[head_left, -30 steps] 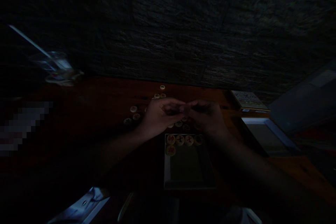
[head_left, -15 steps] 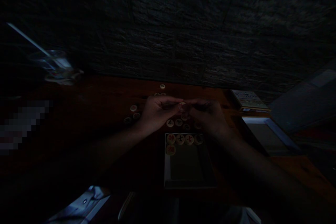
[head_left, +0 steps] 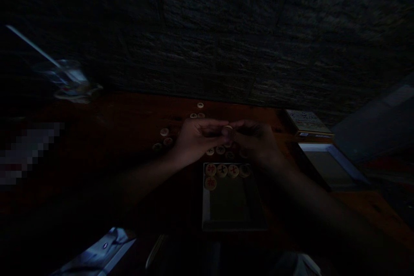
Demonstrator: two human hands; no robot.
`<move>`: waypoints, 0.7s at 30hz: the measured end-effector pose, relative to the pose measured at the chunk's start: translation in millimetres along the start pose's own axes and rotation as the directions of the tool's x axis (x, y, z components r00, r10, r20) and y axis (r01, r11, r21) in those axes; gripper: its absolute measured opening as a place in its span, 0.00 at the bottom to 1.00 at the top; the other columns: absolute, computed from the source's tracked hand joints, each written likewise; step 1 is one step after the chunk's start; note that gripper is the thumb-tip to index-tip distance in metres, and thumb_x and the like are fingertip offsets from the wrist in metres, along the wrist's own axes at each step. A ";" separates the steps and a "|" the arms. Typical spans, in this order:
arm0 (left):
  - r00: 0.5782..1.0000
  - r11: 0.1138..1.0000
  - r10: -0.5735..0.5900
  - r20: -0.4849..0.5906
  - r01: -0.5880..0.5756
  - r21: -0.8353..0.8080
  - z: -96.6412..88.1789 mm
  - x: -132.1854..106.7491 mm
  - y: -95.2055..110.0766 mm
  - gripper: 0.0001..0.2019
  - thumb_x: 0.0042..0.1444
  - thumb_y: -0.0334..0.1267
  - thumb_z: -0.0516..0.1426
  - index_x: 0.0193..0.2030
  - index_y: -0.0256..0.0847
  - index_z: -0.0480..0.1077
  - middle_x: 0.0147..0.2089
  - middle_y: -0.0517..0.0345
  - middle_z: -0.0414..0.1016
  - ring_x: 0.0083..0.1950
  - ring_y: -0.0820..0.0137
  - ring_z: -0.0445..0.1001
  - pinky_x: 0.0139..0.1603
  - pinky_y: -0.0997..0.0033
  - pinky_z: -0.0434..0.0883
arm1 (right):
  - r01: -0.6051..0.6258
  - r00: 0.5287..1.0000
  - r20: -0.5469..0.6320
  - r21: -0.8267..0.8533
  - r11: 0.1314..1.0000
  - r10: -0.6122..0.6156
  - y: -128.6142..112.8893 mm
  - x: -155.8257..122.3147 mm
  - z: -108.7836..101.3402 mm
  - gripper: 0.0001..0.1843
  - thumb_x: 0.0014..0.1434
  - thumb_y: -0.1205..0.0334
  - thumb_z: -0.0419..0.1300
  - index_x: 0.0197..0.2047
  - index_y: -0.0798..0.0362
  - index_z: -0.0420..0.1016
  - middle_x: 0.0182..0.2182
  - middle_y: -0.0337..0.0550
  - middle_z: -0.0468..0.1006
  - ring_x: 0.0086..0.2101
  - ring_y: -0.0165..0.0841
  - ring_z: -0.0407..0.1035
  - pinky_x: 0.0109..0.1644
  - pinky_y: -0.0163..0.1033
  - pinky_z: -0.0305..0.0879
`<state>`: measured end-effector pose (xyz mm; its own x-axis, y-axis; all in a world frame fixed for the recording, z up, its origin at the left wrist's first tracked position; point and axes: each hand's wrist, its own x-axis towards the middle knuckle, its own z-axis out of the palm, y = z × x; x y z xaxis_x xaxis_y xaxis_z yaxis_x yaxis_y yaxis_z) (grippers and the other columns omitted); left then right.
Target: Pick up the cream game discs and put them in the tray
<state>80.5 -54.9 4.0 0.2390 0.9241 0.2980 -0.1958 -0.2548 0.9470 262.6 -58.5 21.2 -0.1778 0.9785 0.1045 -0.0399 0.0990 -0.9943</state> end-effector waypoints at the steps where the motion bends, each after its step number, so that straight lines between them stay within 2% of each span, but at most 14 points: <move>1: 1.000 1.000 -0.008 -0.001 0.008 -0.006 -0.5 0.4 0.5 0.20 0.46 0.33 0.74 0.47 0.37 0.83 0.47 0.48 0.87 0.46 0.61 0.86 0.50 0.63 0.82 | 0.003 1.000 0.007 0.011 1.000 -0.003 0.2 0.7 -0.8 0.19 0.45 0.52 0.80 0.36 0.54 0.85 0.25 0.40 0.83 0.22 0.28 0.71 0.25 0.32 0.67; 5: 0.999 0.999 -0.041 -0.026 0.041 -0.032 -2.4 2.2 -0.8 0.21 0.46 0.35 0.75 0.49 0.39 0.83 0.48 0.47 0.86 0.48 0.59 0.85 0.53 0.60 0.81 | 0.034 0.999 0.028 0.000 0.999 -0.034 1.6 3.1 -5.6 0.21 0.48 0.50 0.78 0.41 0.53 0.86 0.28 0.42 0.83 0.25 0.30 0.73 0.29 0.35 0.70; 9: 0.996 0.986 -0.078 -0.046 0.070 -0.153 -2.7 4.0 -5.2 0.16 0.53 0.39 0.72 0.49 0.40 0.83 0.50 0.47 0.85 0.49 0.60 0.85 0.54 0.59 0.81 | 0.048 0.998 0.030 -0.061 0.997 -0.046 4.0 4.1 -10.6 0.20 0.53 0.50 0.75 0.47 0.50 0.86 0.28 0.42 0.83 0.28 0.33 0.75 0.29 0.37 0.71; 13: 0.994 0.966 -0.106 -0.035 0.094 -0.240 -2.8 5.4 -5.5 0.13 0.56 0.39 0.71 0.47 0.40 0.84 0.49 0.48 0.86 0.47 0.62 0.85 0.55 0.60 0.81 | 0.085 0.996 0.013 -0.077 0.993 -0.084 4.4 4.8 -11.2 0.18 0.54 0.52 0.75 0.46 0.51 0.87 0.29 0.42 0.84 0.29 0.33 0.76 0.32 0.37 0.72; 21: 0.992 0.966 -0.120 -0.048 0.105 -0.238 -1.7 3.0 -2.3 0.11 0.54 0.37 0.72 0.44 0.40 0.85 0.46 0.50 0.86 0.45 0.64 0.85 0.53 0.61 0.81 | 0.111 0.994 0.000 -0.134 0.985 -0.112 1.1 4.0 -7.2 0.19 0.55 0.47 0.73 0.44 0.53 0.87 0.25 0.41 0.82 0.25 0.32 0.75 0.30 0.36 0.72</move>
<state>80.0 -51.1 2.5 0.2144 0.9607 0.1762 -0.3900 -0.0812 0.9172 269.0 -53.2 20.4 -0.1726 0.9612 0.2152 0.0723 0.2303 -0.9704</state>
